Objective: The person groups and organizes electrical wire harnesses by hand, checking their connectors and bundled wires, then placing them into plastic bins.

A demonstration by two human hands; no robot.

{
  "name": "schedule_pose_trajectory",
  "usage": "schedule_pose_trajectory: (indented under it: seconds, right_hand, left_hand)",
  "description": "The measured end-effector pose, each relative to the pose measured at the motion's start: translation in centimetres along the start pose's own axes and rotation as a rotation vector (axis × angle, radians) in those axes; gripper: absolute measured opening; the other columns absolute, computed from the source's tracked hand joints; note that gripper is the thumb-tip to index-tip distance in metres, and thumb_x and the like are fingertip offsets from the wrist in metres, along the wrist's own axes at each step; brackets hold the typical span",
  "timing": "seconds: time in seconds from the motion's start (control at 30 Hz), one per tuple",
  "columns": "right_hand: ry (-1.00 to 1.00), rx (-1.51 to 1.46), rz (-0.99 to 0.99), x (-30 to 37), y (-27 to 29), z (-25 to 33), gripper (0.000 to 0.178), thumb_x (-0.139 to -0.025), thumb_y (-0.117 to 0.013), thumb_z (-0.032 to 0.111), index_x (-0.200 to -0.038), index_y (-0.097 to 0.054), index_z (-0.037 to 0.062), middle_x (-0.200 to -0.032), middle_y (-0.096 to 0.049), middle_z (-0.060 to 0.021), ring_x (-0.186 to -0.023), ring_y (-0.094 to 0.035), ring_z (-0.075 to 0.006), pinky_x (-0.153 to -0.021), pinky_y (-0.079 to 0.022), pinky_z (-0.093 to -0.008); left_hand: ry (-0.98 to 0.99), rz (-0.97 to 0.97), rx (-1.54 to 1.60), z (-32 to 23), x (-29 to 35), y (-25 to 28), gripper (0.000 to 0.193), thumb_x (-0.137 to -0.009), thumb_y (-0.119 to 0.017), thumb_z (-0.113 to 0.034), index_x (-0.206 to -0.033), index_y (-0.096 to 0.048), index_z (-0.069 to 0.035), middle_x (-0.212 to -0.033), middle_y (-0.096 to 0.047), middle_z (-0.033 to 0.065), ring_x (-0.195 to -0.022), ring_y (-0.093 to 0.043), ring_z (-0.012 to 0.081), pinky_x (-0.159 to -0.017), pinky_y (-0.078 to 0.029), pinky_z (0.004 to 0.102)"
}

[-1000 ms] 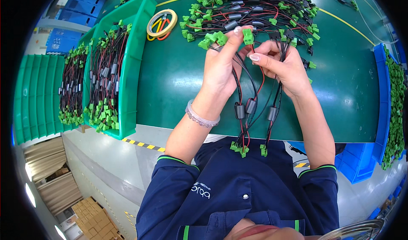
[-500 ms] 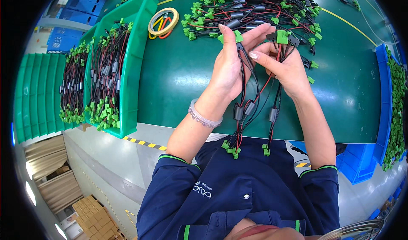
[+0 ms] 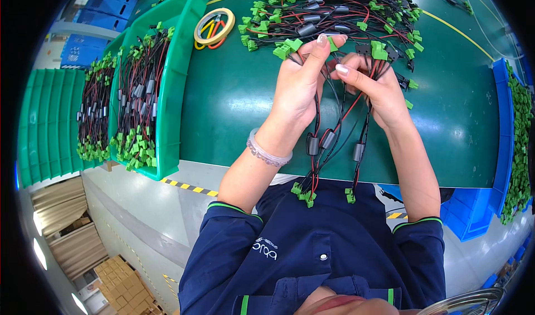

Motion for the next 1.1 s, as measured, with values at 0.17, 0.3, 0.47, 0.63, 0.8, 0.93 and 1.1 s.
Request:
schedule_pose_trajectory:
  seconds: [0.17, 0.3, 0.47, 0.63, 0.8, 0.93, 1.1]
  right_hand:
    - [-0.034, 0.169, 0.164, 0.7, -1.2, 0.6, 0.013, -0.071, -0.064, 0.011, -0.073, -0.055, 0.0019, -0.07, -0.055, -0.0015, -0.066, -0.051, -0.0081, -0.063, -0.04, -0.0221]
    - [0.016, 0.18, 0.083, 0.5, -0.3, 0.1, 0.014, -0.067, -0.066, 0.005, -0.075, -0.055, 0.0015, -0.072, -0.057, -0.0039, -0.07, -0.053, -0.0093, -0.067, -0.041, -0.0237]
    - [0.089, 0.219, -0.008, 0.4, 0.4, 0.0, 0.013, -0.068, -0.068, 0.009, -0.071, -0.059, 0.0015, -0.068, -0.059, -0.0025, -0.064, -0.053, -0.0075, -0.061, -0.042, -0.0216]
    - [0.066, 0.226, -0.003, 0.5, 0.5, 0.0, 0.013, -0.067, -0.069, 0.01, -0.069, -0.058, 0.002, -0.065, -0.057, -0.0014, -0.061, -0.051, -0.0069, -0.058, -0.041, -0.0214]
    - [0.021, 0.071, -0.02, 0.2, 0.2, 0.0, 0.014, -0.069, -0.067, 0.011, -0.075, -0.058, 0.0021, -0.066, -0.056, 0.0002, -0.058, -0.049, -0.0064, -0.055, -0.039, -0.0204]
    - [-0.03, -0.047, -0.06, 0.2, -0.2, -0.5, 0.018, -0.072, -0.065, 0.013, -0.085, -0.059, 0.0024, -0.068, -0.055, 0.0013, -0.056, -0.047, -0.0057, -0.053, -0.038, -0.0197]
    - [-0.009, -0.028, -0.077, 0.2, -0.4, -0.5, 0.018, -0.076, -0.062, 0.016, -0.085, -0.059, 0.0007, -0.07, -0.057, -0.0012, -0.064, -0.054, -0.0086, -0.06, -0.042, -0.0205]
  left_hand:
    - [0.027, 0.028, -0.045, -0.5, 0.0, 0.2, 0.046, -0.083, -0.048, -0.04, -0.099, -0.053, 0.002, -0.1, -0.053, 0.0094, -0.089, -0.048, 0.0152, -0.076, -0.041, 0.0287]
    - [0.009, 0.057, -0.064, 0.1, -0.2, 0.2, 0.053, -0.083, -0.045, -0.044, -0.102, -0.05, 0.005, -0.103, -0.051, 0.0134, -0.093, -0.05, 0.0192, -0.078, -0.045, 0.0313]
    - [0.01, 0.011, -0.098, 0.8, -0.1, 0.5, 0.031, -0.084, -0.052, -0.024, -0.097, -0.052, 0.003, -0.094, -0.056, 0.0106, -0.08, -0.055, 0.0175, -0.073, -0.046, 0.0291]
    - [0.046, 0.016, -0.036, 0.3, 0.3, -0.1, 0.02, -0.079, -0.059, -0.017, -0.088, -0.055, 0.0, -0.084, -0.058, 0.0057, -0.075, -0.054, 0.0118, -0.069, -0.044, 0.0228]
    - [-0.084, -0.064, -0.269, 0.2, -0.3, 1.0, 0.03, -0.083, -0.054, -0.028, -0.092, -0.055, 0.0, -0.084, -0.058, 0.0062, -0.074, -0.054, 0.0119, -0.066, -0.043, 0.0218]
    - [-0.174, 0.028, -0.657, 0.6, -0.4, 0.5, 0.054, -0.089, -0.024, -0.044, -0.104, -0.05, 0.001, -0.095, -0.053, 0.0158, -0.09, -0.048, 0.0235, -0.085, -0.033, 0.0311]
    - [-0.063, 0.013, -0.432, -0.3, -0.5, 0.4, 0.054, -0.088, -0.029, -0.046, -0.106, -0.052, 0.0, -0.087, -0.058, 0.0056, -0.082, -0.05, 0.0137, -0.078, -0.037, 0.0283]
Point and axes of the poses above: each hand's wrist, its own x-axis away from the middle knuckle, its own y-axis out of the back of the hand, z = x × y, the point moved 5 cm from there along -x, towards the middle knuckle
